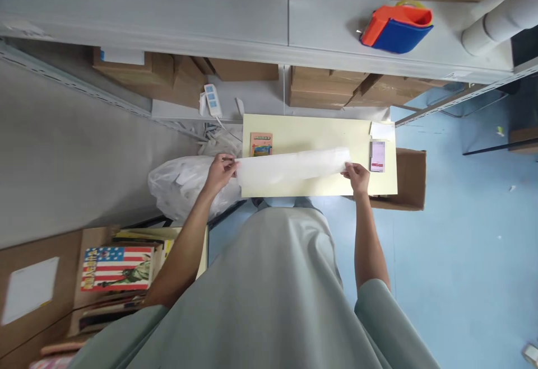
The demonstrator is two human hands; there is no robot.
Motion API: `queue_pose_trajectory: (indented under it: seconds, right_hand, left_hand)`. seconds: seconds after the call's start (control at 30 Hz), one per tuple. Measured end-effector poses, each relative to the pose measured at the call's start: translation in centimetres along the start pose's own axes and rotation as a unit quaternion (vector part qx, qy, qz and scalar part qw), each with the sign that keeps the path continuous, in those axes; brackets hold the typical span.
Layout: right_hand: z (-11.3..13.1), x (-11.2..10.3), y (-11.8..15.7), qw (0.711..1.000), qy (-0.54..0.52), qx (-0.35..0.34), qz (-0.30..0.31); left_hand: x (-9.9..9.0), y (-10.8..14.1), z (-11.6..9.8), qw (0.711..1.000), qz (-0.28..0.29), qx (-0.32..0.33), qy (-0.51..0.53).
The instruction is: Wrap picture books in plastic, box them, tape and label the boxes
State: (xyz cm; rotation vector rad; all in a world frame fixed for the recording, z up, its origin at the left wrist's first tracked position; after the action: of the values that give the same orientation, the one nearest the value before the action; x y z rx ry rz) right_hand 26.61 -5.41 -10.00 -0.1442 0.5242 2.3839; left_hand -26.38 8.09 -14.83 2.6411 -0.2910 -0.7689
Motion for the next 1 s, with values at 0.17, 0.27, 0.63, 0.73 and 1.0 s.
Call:
queue_pose_trajectory:
  seconds: [0.17,0.27,0.63,0.73,1.0]
  right_hand:
    - [-2.6,-5.1,-5.2,0.999,0.035,0.005,0.009]
    - [-3.9,-7.9,-7.7,0.997,0.075,0.006,0.016]
    - [-3.6,-9.2,-8.6,0.902,0.422,-0.089,0.011]
    - [-3.0,-6.2,-7.2,0.898,0.42,-0.124,0.051]
    - [-2.5,7.2,-1.5,0.862,0.325,-0.217,0.322]
  left_hand:
    - [7.0,-2.1,-3.3,0.998,-0.058,-0.01,-0.028]
    - [11.3,-3.0,-4.5,0.999,-0.036,-0.037,0.003]
    - [15.7,-3.2,-7.1,0.996,-0.058,-0.053,-0.049]
    - [16.2,-3.3,-6.7,0.996,-0.045,-0.064,-0.049]
    - [16.3,-2.4,-5.0,0.996,-0.041,-0.082,0.01]
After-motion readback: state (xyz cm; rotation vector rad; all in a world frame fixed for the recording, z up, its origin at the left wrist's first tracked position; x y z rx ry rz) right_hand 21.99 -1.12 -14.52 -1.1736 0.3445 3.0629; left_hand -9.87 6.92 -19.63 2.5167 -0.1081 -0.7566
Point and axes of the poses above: each hand's wrist, its own y-axis away from the middle knuckle, its own x-axis out of the palm, z = x × y, the point moved 8 cm from there along -y, towards the middle knuckle, and after that the axes turned 9 degrees about -y, right-handed, at the moved point
